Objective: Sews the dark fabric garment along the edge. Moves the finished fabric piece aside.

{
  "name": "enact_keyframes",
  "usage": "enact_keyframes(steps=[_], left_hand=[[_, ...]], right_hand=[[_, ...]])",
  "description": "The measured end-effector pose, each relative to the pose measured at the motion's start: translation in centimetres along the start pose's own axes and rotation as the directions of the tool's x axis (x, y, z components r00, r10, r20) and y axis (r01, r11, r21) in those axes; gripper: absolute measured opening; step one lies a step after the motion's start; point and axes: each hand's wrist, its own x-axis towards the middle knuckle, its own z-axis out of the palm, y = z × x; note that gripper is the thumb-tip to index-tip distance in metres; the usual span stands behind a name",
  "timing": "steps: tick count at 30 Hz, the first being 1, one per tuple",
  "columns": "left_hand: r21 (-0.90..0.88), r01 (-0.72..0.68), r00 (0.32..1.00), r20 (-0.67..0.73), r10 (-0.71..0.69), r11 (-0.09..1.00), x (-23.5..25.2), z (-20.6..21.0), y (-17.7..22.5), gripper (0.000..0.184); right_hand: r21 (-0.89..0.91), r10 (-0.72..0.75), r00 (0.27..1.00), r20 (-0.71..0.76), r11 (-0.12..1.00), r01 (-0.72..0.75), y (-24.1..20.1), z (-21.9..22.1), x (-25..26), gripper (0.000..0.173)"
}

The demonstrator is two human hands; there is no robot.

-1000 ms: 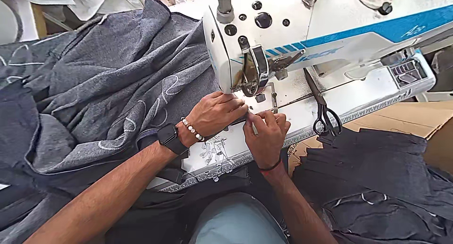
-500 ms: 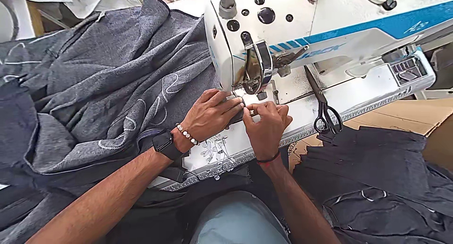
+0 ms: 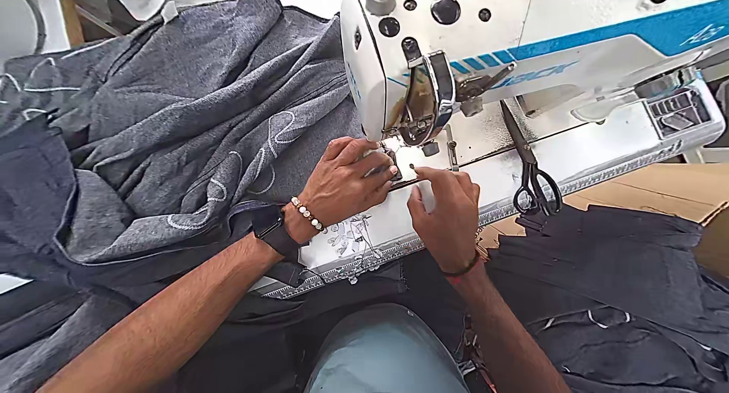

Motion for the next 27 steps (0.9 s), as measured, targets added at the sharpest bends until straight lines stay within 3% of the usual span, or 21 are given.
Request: enact_keyframes(steps=[3,5,9,12,17,27], left_hand=[[-0.188,0.286,0.958,0.042,-0.283,0.940,0.6,0.2,1.4,0.024],[-0.248,0.372,0.928,0.074,-0.365,0.894,0.6,0.2,1.8,0.024],[-0.279,0.314,0.943,-0.021,-0.333,0.907,-0.4,0.5,1.2,0.025],[-0.187,0.315,0.942,-0.055,-0.331,0.930,-0.3,0.1,0.8,0.027],[-0.007,0.240,0.970,-0.026,-0.240,0.971,-0.4,0.2,-0.3,0.031],[0.075,0.199,0.980,-0.027,-0.198,0.977,-0.4,0.2,-0.2,0.032]], right_hand=[[-0.014,-0.071,0.997,0.016,0.997,0.071,0.2,1.0,1.2,0.019],[-0.003,-0.109,0.994,-0.007,0.994,0.109,0.3,1.5,1.5,0.016],[-0.007,-0.178,0.984,-0.033,0.984,0.177,0.4,1.9,1.1,0.017],[-0.039,-0.218,0.975,-0.046,0.976,0.216,0.6,2.0,0.5,0.020],[-0.035,-0.231,0.973,-0.010,0.973,0.230,0.5,1.9,0.6,0.021],[-0.011,-0.231,0.972,0.038,0.973,0.231,0.5,1.8,0.7,0.021]])
